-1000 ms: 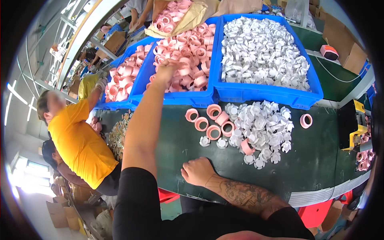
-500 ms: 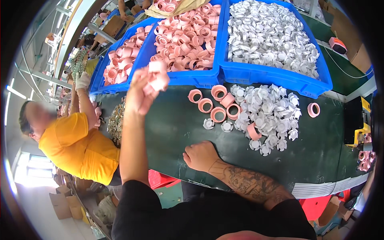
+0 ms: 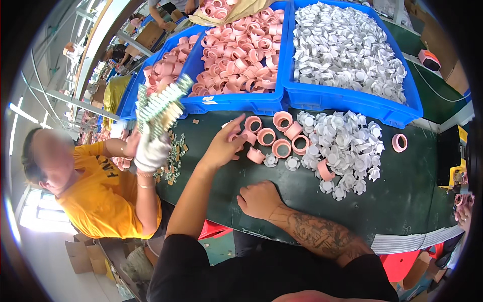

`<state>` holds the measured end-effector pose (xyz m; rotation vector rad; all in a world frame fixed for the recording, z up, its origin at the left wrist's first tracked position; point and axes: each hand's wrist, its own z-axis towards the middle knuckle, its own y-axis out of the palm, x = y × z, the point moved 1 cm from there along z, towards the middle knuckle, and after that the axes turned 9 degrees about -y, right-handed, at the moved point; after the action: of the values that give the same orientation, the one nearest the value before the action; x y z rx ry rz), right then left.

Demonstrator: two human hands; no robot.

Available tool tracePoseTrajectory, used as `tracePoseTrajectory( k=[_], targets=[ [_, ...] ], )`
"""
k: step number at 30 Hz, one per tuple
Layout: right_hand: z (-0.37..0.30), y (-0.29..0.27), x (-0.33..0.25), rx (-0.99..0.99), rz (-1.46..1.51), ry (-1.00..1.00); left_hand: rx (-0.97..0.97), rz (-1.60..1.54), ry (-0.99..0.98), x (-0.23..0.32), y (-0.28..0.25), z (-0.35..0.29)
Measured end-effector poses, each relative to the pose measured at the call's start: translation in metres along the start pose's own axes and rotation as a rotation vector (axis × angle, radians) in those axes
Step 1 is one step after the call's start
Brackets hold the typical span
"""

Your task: Assembling small electronic or mechanical components by applying green strips to pink circular rings on a factory assembly line.

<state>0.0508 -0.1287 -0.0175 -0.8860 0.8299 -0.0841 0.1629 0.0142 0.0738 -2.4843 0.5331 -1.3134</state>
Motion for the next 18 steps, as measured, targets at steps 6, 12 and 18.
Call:
tracePoseTrajectory(
  k=[6,12,18],
  targets=[
    [0.000,0.003,0.000,0.010,0.021,-0.016,0.114,0.379,0.458,-0.006,0.008,-0.001],
    [0.002,0.007,-0.001,0.014,0.015,-0.022,0.188,0.643,0.289,0.002,0.026,-0.022],
    [0.004,0.011,0.002,0.145,0.026,-0.021,0.162,0.644,0.401,0.021,0.049,-0.058]
  ],
)
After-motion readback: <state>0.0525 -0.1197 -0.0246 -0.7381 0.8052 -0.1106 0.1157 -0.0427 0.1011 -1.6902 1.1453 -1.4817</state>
